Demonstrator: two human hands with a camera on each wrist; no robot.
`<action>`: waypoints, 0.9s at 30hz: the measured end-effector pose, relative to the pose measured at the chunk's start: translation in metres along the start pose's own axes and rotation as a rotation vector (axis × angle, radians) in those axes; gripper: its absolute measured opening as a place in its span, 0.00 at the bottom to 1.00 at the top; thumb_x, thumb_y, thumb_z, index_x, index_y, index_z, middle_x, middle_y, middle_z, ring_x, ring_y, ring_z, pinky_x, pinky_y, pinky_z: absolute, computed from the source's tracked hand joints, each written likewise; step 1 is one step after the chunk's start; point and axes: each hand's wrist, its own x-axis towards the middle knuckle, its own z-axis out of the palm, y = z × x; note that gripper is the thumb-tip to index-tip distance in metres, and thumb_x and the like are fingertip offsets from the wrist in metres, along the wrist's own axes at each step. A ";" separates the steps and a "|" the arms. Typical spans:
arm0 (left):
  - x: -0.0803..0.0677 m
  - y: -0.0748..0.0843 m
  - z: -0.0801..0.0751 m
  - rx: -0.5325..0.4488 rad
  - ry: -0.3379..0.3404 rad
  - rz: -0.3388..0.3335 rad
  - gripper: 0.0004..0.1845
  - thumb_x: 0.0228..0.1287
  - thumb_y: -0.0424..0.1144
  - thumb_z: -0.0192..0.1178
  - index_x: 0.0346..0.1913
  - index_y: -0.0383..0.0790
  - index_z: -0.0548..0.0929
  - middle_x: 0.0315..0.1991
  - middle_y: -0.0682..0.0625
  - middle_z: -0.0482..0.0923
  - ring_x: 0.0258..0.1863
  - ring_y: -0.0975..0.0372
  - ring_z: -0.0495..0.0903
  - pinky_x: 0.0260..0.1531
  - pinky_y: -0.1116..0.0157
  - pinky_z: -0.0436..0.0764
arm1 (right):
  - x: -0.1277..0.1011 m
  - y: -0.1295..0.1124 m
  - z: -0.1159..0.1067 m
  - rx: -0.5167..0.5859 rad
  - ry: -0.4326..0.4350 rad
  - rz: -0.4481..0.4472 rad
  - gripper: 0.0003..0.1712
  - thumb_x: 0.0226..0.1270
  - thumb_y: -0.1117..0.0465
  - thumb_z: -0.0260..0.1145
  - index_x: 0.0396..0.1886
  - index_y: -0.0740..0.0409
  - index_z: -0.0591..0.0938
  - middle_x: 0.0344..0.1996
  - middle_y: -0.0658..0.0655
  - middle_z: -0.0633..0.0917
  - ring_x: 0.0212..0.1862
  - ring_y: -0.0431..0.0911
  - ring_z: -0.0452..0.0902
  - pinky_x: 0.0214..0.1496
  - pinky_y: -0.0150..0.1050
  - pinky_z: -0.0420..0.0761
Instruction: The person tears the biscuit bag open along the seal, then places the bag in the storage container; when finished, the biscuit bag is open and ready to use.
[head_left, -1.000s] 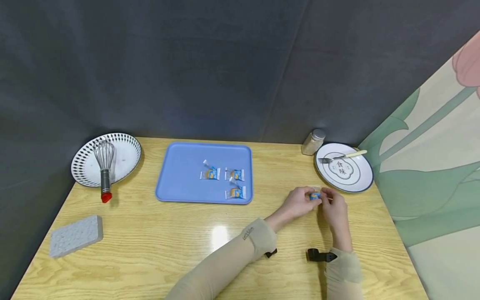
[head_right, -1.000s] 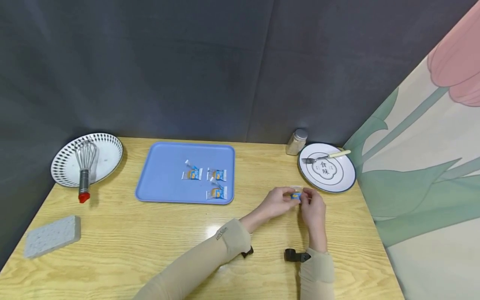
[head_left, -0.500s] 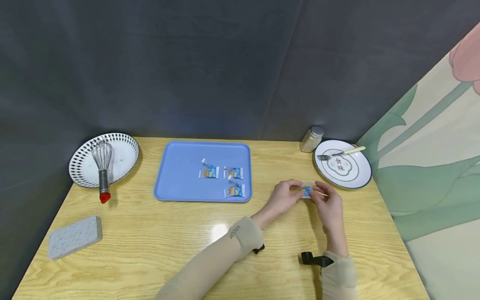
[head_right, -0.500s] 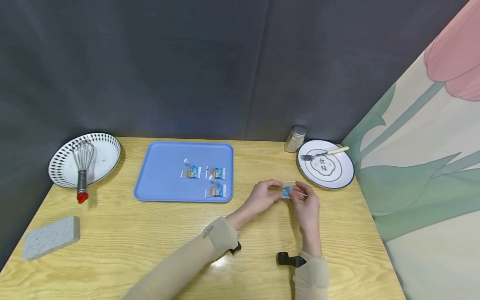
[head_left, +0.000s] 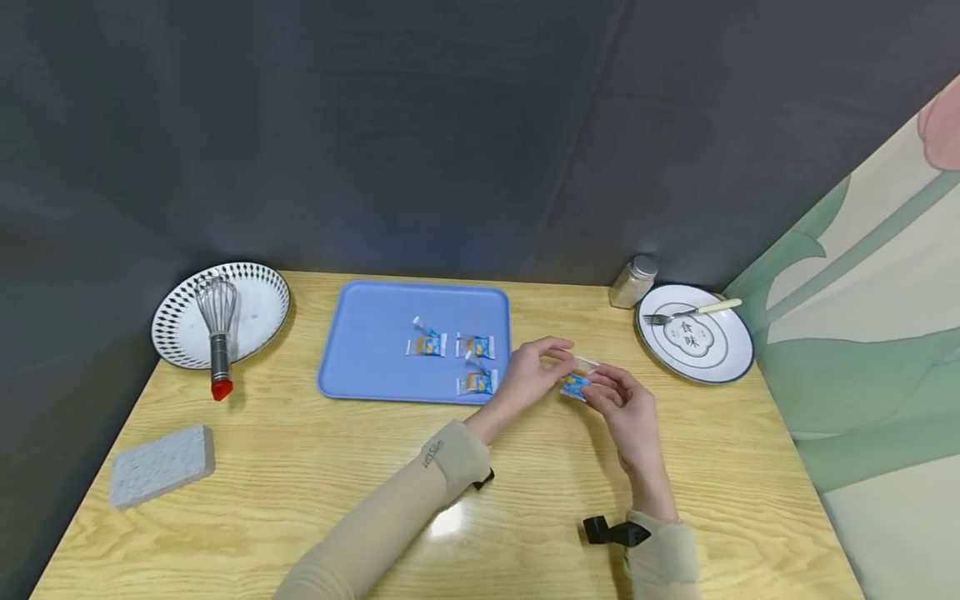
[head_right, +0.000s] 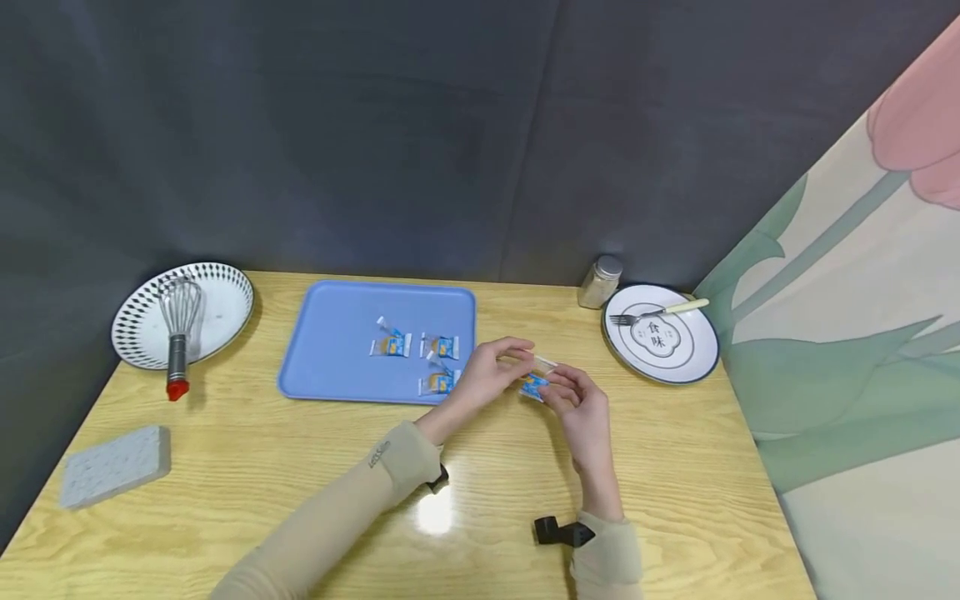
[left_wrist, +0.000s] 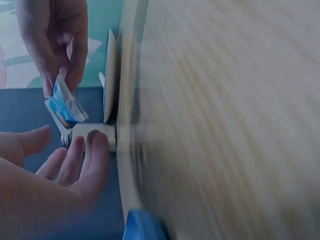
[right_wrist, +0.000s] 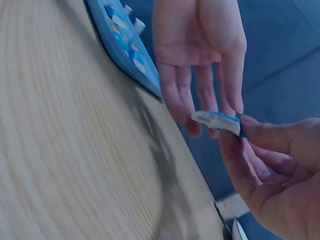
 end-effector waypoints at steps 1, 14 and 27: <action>0.001 0.000 -0.003 0.001 -0.003 0.016 0.16 0.76 0.33 0.67 0.61 0.29 0.86 0.50 0.40 0.89 0.47 0.52 0.91 0.45 0.68 0.86 | -0.001 0.000 0.003 -0.005 -0.017 -0.003 0.22 0.72 0.82 0.65 0.64 0.82 0.75 0.47 0.59 0.85 0.42 0.34 0.85 0.48 0.27 0.85; 0.005 0.002 -0.030 0.008 -0.110 0.013 0.06 0.73 0.29 0.68 0.46 0.29 0.91 0.45 0.41 0.89 0.38 0.67 0.83 0.43 0.71 0.81 | -0.007 0.002 0.026 -0.062 -0.022 -0.073 0.15 0.74 0.80 0.65 0.58 0.80 0.79 0.48 0.74 0.84 0.41 0.36 0.86 0.47 0.31 0.87; 0.010 0.003 -0.041 0.138 -0.346 0.085 0.09 0.79 0.32 0.64 0.49 0.29 0.90 0.44 0.44 0.89 0.37 0.66 0.84 0.42 0.70 0.82 | -0.009 0.009 0.029 -0.045 0.124 -0.093 0.07 0.71 0.77 0.71 0.43 0.81 0.84 0.33 0.66 0.89 0.34 0.46 0.89 0.42 0.37 0.89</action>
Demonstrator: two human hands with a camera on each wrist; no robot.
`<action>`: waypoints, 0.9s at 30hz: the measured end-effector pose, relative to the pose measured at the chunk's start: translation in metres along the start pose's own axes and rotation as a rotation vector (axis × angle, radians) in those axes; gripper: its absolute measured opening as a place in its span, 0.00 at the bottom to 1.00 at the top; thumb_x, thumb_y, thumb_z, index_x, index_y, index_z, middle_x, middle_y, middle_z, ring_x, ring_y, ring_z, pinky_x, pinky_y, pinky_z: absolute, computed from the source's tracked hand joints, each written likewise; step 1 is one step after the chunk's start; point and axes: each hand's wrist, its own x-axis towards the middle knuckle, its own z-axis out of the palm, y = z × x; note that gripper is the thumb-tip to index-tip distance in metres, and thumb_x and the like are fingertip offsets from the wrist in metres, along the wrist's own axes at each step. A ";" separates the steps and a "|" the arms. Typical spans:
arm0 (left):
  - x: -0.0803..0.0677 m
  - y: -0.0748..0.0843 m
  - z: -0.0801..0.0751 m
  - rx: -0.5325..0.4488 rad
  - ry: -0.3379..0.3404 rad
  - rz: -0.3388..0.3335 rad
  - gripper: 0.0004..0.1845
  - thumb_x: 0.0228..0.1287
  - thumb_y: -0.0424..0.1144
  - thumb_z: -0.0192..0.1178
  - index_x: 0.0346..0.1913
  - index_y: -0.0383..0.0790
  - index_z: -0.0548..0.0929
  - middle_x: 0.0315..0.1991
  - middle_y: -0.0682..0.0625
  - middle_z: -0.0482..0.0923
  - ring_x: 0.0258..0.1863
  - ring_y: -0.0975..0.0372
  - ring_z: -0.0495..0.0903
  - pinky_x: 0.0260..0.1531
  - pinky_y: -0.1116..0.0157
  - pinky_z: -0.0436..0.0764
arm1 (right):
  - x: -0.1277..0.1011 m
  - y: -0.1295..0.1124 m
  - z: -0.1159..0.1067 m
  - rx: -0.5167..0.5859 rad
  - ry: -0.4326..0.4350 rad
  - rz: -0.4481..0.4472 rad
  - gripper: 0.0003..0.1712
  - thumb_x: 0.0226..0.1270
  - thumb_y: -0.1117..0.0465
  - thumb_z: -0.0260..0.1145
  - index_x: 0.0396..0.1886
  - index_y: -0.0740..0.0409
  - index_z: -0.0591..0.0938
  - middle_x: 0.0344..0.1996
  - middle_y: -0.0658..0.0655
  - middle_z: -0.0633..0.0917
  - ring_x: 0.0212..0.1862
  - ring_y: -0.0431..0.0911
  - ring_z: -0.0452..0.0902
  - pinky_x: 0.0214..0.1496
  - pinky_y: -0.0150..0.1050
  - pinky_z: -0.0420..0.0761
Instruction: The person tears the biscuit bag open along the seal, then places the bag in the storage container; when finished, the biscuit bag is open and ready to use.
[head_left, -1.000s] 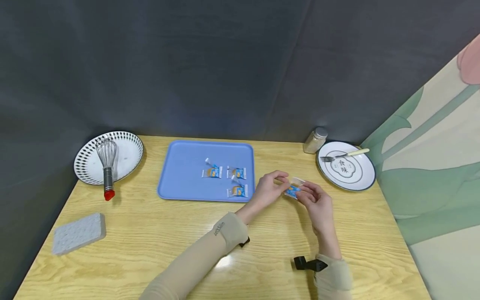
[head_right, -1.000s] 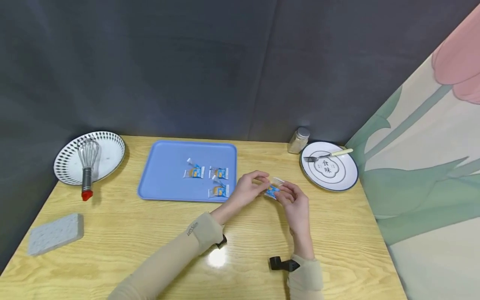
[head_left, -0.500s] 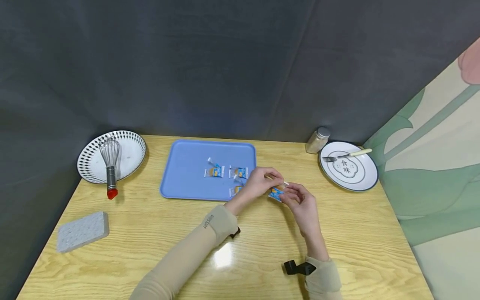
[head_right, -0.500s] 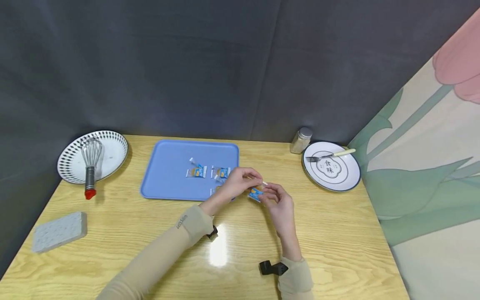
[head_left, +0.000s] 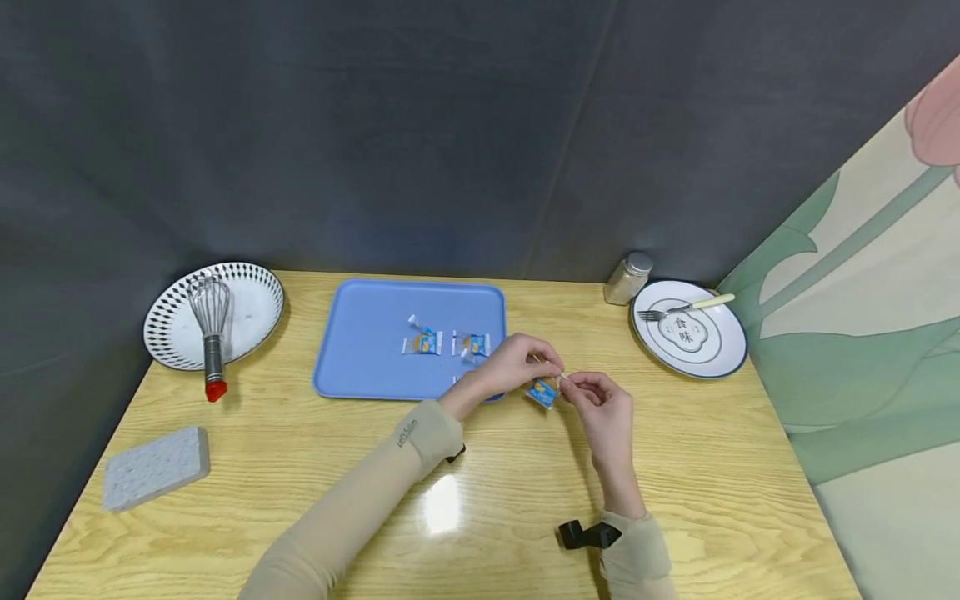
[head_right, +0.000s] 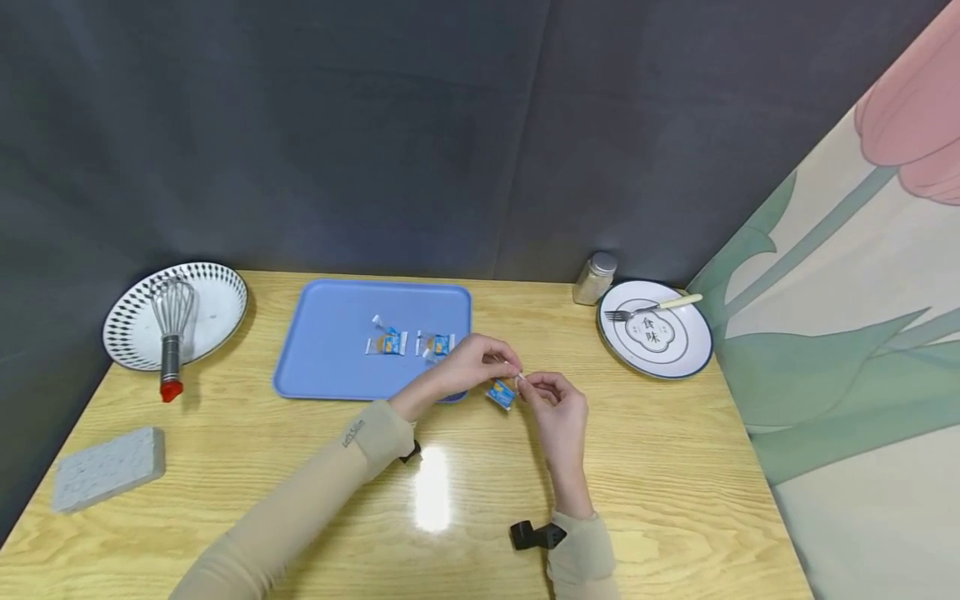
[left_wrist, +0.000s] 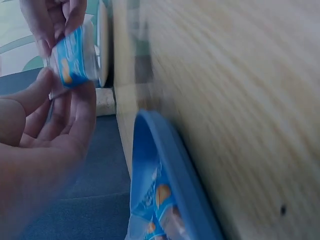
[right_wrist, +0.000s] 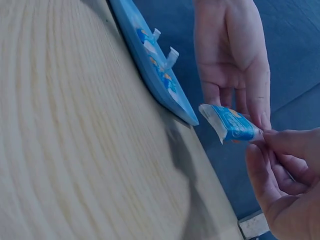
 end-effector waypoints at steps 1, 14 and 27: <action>0.000 0.000 -0.001 0.005 -0.018 0.003 0.09 0.79 0.33 0.64 0.49 0.29 0.90 0.43 0.45 0.89 0.37 0.66 0.84 0.41 0.70 0.83 | 0.000 0.001 0.001 0.004 0.007 0.002 0.07 0.71 0.77 0.71 0.43 0.81 0.84 0.33 0.66 0.89 0.34 0.45 0.89 0.42 0.37 0.89; 0.003 -0.001 -0.006 0.040 -0.053 0.003 0.09 0.81 0.33 0.62 0.46 0.34 0.91 0.40 0.48 0.89 0.34 0.66 0.83 0.39 0.70 0.80 | 0.001 0.008 0.014 0.064 0.094 -0.026 0.06 0.69 0.78 0.72 0.41 0.82 0.84 0.30 0.57 0.89 0.31 0.36 0.87 0.39 0.31 0.88; 0.004 -0.001 -0.007 0.042 -0.056 -0.019 0.09 0.80 0.34 0.63 0.47 0.34 0.91 0.42 0.47 0.89 0.37 0.65 0.83 0.43 0.70 0.81 | 0.003 0.011 0.020 0.076 0.145 -0.063 0.06 0.68 0.79 0.73 0.38 0.82 0.85 0.29 0.60 0.89 0.29 0.36 0.87 0.37 0.33 0.88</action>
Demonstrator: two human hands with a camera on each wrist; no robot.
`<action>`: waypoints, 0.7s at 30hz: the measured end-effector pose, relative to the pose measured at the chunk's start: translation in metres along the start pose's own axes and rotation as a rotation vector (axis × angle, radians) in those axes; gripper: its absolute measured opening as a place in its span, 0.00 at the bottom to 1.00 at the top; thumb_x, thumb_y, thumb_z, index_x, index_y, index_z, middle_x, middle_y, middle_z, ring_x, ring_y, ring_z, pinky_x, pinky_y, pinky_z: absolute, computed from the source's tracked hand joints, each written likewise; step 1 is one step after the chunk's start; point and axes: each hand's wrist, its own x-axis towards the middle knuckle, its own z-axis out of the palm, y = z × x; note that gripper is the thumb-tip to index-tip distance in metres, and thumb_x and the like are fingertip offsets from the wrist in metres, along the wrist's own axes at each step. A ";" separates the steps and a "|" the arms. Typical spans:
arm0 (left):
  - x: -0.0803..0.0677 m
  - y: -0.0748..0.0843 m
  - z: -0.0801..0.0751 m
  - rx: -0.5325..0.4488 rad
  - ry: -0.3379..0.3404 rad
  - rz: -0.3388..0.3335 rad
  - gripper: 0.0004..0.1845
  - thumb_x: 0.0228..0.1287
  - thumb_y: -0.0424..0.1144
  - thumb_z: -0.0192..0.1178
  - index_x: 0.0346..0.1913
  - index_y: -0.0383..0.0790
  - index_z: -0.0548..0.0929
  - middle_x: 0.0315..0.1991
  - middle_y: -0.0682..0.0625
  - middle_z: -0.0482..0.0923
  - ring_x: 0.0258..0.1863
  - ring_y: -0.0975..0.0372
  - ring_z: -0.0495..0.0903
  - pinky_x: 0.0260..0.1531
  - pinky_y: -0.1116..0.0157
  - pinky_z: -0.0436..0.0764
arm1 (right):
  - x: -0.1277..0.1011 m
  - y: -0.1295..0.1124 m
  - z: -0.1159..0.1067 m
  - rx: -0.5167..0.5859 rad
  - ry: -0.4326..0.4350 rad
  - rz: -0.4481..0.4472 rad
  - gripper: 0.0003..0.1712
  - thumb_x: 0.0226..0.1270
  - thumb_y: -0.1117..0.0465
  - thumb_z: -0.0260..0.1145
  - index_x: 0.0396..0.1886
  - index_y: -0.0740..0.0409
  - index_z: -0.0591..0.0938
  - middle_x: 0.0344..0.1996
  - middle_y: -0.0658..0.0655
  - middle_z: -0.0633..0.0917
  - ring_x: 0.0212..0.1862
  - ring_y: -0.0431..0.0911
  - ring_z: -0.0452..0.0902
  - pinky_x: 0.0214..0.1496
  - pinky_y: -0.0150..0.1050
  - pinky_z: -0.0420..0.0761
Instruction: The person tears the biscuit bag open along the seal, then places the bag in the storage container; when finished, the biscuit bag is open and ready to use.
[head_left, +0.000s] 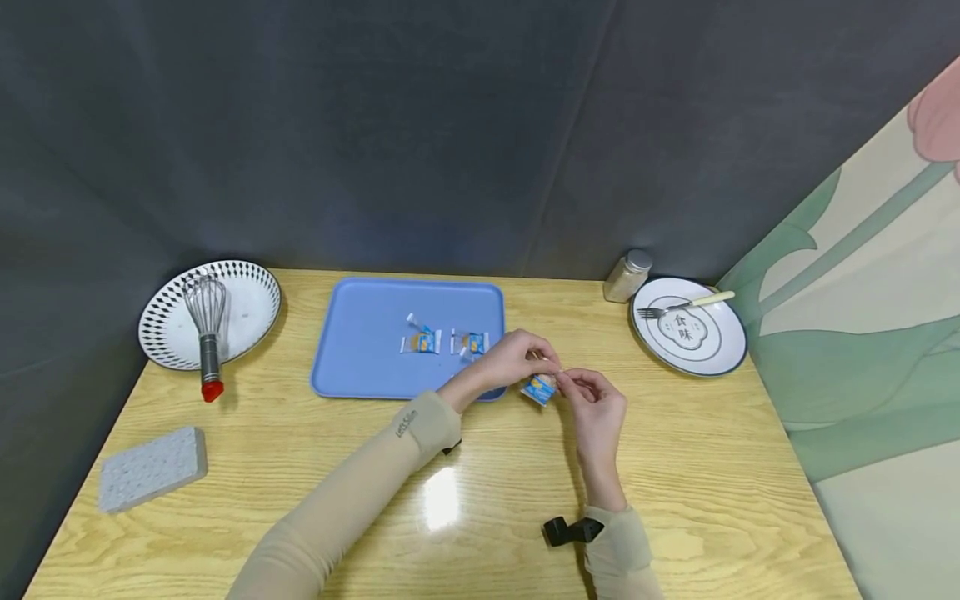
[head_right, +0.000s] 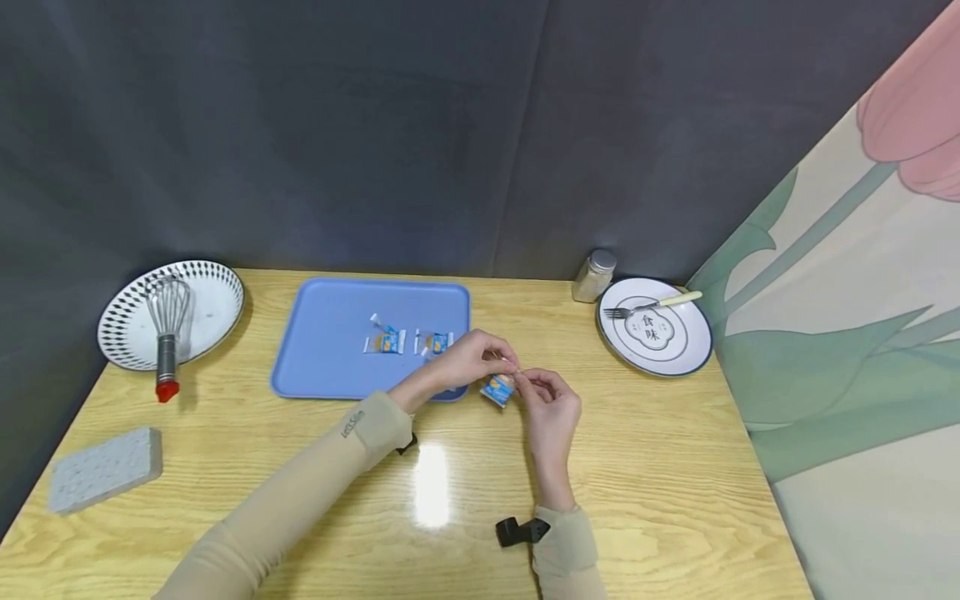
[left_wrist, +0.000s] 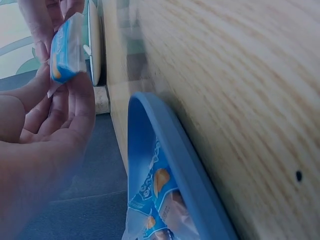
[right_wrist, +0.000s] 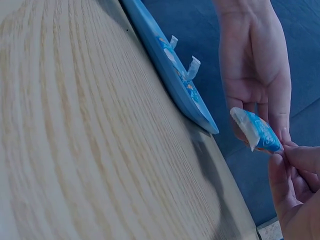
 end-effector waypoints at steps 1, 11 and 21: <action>0.000 0.000 0.000 -0.001 -0.002 0.000 0.09 0.80 0.34 0.63 0.46 0.34 0.91 0.42 0.47 0.89 0.36 0.65 0.82 0.42 0.70 0.81 | 0.000 0.000 0.000 -0.004 -0.004 0.002 0.05 0.68 0.79 0.73 0.38 0.82 0.85 0.29 0.61 0.89 0.29 0.36 0.88 0.37 0.34 0.88; 0.008 0.000 -0.008 0.077 -0.079 0.054 0.09 0.81 0.34 0.61 0.44 0.35 0.90 0.38 0.50 0.87 0.35 0.67 0.76 0.44 0.70 0.76 | 0.001 0.002 0.002 -0.005 -0.009 0.003 0.06 0.67 0.79 0.73 0.37 0.83 0.84 0.30 0.65 0.88 0.29 0.37 0.88 0.36 0.31 0.88; 0.009 0.000 -0.001 -0.001 -0.028 -0.053 0.08 0.81 0.32 0.60 0.43 0.34 0.88 0.40 0.48 0.85 0.39 0.65 0.78 0.44 0.69 0.78 | -0.002 0.002 0.018 -0.075 0.116 -0.059 0.05 0.65 0.82 0.73 0.34 0.82 0.83 0.28 0.73 0.85 0.27 0.36 0.84 0.32 0.28 0.85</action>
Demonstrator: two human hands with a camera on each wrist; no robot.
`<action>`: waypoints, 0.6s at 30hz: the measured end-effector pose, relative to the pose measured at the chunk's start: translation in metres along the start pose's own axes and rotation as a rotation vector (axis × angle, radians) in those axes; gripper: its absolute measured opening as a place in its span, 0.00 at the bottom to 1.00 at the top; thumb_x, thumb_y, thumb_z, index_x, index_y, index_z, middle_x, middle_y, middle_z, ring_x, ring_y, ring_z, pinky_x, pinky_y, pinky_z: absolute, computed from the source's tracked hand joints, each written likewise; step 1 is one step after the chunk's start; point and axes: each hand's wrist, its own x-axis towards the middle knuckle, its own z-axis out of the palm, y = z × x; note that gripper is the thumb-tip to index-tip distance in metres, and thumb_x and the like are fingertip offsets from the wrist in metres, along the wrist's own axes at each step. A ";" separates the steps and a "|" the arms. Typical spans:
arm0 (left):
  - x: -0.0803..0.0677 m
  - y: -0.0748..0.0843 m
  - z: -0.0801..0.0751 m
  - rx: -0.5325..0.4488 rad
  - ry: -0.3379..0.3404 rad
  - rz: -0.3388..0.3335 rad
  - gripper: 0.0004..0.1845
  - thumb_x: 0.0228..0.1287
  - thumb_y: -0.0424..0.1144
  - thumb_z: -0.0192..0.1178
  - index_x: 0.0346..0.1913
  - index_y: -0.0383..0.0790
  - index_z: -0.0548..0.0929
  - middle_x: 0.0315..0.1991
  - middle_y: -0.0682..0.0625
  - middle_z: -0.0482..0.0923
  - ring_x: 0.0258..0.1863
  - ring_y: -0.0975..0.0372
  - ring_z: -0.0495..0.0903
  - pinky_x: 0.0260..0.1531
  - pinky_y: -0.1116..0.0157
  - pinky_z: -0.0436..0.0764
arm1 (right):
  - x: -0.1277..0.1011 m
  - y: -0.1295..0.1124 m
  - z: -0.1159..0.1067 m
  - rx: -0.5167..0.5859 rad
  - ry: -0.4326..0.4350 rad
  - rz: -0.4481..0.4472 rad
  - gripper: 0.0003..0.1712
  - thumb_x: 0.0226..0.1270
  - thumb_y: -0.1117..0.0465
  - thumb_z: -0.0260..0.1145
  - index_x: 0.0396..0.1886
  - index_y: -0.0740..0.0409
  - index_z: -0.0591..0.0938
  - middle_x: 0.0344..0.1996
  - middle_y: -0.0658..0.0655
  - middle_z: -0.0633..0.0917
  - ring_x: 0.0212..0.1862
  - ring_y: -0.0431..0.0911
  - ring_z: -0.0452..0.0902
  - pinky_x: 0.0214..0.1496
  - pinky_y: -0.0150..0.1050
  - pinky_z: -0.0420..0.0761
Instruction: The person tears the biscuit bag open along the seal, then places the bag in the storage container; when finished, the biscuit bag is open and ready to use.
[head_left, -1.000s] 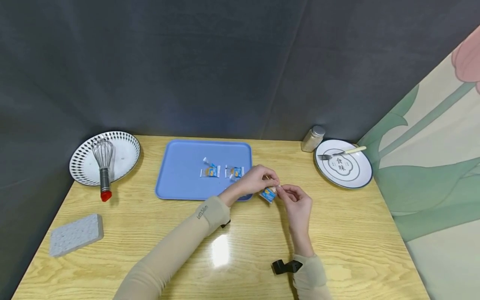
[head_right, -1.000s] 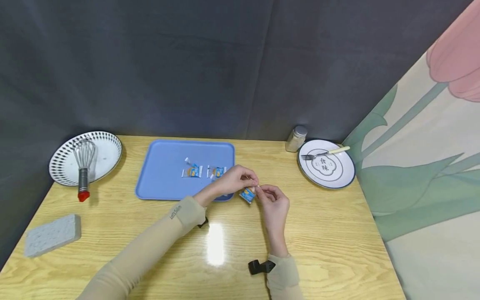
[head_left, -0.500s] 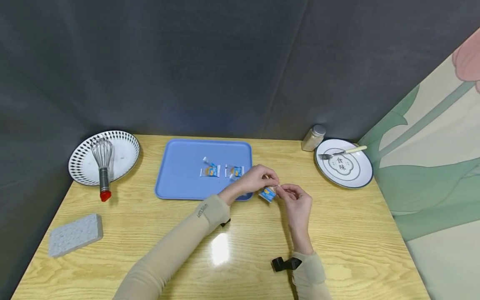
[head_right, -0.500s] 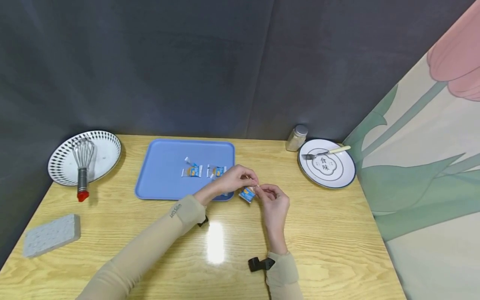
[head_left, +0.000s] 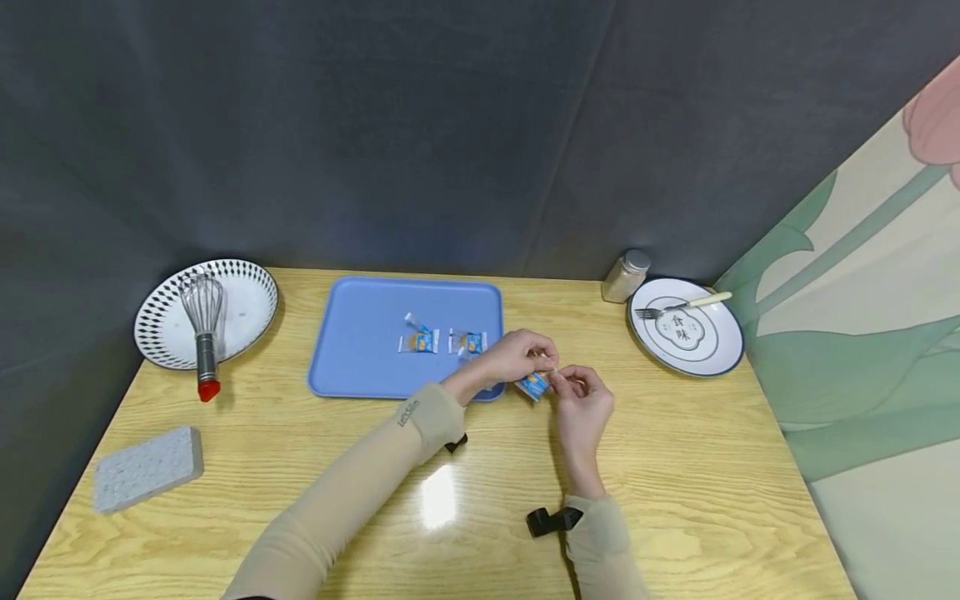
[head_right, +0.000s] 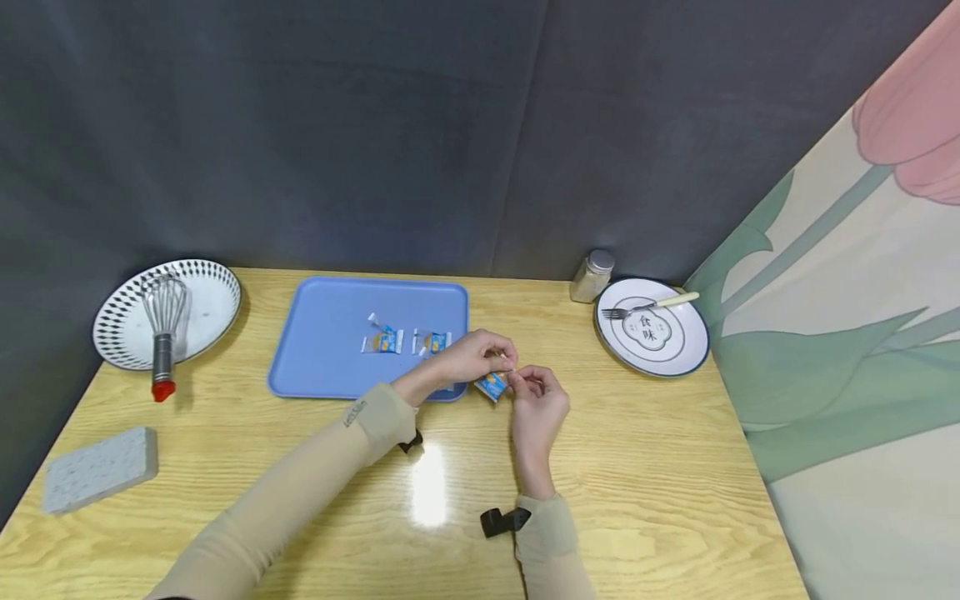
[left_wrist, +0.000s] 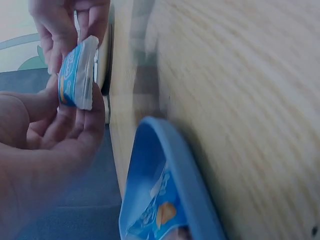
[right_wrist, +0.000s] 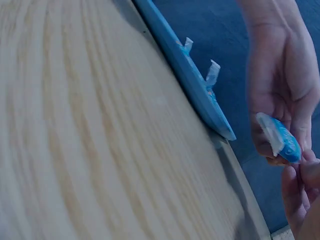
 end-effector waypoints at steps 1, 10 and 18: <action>-0.001 0.000 0.001 -0.037 0.013 -0.022 0.08 0.81 0.31 0.60 0.43 0.33 0.88 0.40 0.48 0.85 0.39 0.64 0.79 0.44 0.68 0.78 | 0.000 0.001 0.001 -0.014 0.005 -0.009 0.05 0.64 0.82 0.73 0.33 0.81 0.83 0.28 0.73 0.85 0.27 0.36 0.83 0.32 0.27 0.84; -0.003 -0.008 0.006 -0.199 0.217 -0.120 0.08 0.79 0.29 0.61 0.43 0.28 0.89 0.37 0.45 0.85 0.36 0.62 0.79 0.36 0.68 0.78 | -0.009 0.003 0.020 -0.099 0.030 -0.175 0.05 0.67 0.79 0.73 0.33 0.73 0.84 0.30 0.67 0.86 0.32 0.55 0.83 0.32 0.23 0.77; -0.003 -0.003 0.010 -0.176 0.255 -0.090 0.09 0.80 0.28 0.59 0.47 0.25 0.88 0.40 0.44 0.84 0.39 0.59 0.81 0.38 0.66 0.81 | -0.013 -0.001 0.017 -0.135 0.037 -0.243 0.05 0.68 0.79 0.72 0.33 0.71 0.84 0.31 0.64 0.87 0.34 0.46 0.80 0.36 0.23 0.76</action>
